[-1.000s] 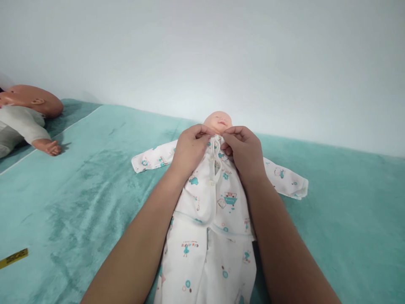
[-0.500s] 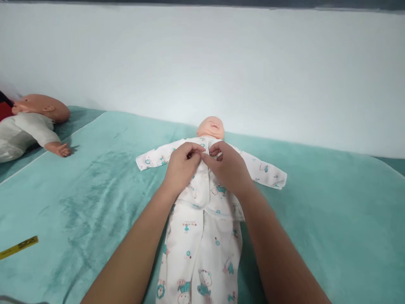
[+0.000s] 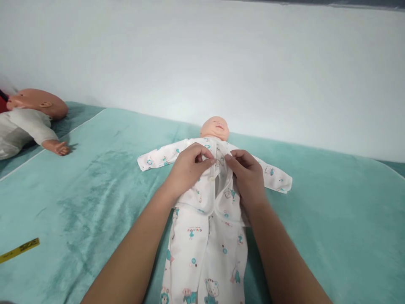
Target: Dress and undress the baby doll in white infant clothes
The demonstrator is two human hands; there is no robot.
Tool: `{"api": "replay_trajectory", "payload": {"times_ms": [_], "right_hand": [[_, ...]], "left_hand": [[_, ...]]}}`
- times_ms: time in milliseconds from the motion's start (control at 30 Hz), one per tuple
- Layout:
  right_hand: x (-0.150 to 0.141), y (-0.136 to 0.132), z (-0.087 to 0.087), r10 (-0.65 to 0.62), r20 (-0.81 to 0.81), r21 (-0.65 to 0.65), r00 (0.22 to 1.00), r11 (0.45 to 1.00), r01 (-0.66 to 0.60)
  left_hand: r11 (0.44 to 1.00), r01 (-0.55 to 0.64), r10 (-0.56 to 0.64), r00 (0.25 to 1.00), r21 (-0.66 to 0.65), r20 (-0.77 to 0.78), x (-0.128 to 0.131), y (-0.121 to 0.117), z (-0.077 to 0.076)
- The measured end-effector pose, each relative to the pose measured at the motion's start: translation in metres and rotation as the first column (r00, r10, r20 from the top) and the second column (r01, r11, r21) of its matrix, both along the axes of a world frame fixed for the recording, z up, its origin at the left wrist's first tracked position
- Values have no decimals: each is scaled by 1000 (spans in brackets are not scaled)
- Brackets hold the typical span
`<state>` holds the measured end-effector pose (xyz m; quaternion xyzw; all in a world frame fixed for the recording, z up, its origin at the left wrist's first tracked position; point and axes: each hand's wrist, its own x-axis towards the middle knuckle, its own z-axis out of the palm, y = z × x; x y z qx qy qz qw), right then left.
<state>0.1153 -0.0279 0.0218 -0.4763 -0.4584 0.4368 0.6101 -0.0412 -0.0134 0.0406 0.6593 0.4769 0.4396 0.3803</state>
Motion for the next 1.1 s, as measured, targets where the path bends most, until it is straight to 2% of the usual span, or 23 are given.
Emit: {"api": "replay_trajectory", "payload": {"times_ms": [133,333,500,633,833,1100], "right_hand": [[1,2,1,35,35,8,999,999,-36],[1,0,1,94,-34,35,995,995,-93],[2,-1,1,69,64,10,996,998,-70],[5,0,0,73,128,-3,989,997,-73],[10,0,3,161,127,-33,979,987,-158],[8,-2,10,246,223,-76,943,969,-234]], "left_hand": [[999,0,8,985,-49,171,7,-7,5],[990,47,-7,957,-134,288,5,-7,5],[984,73,-6,927,-165,376,3,-3,1],[983,70,-1,926,-170,377,3,-2,-1],[985,60,4,931,-163,365,3,-2,-3],[989,30,8,966,-143,260,5,-5,4]]}}
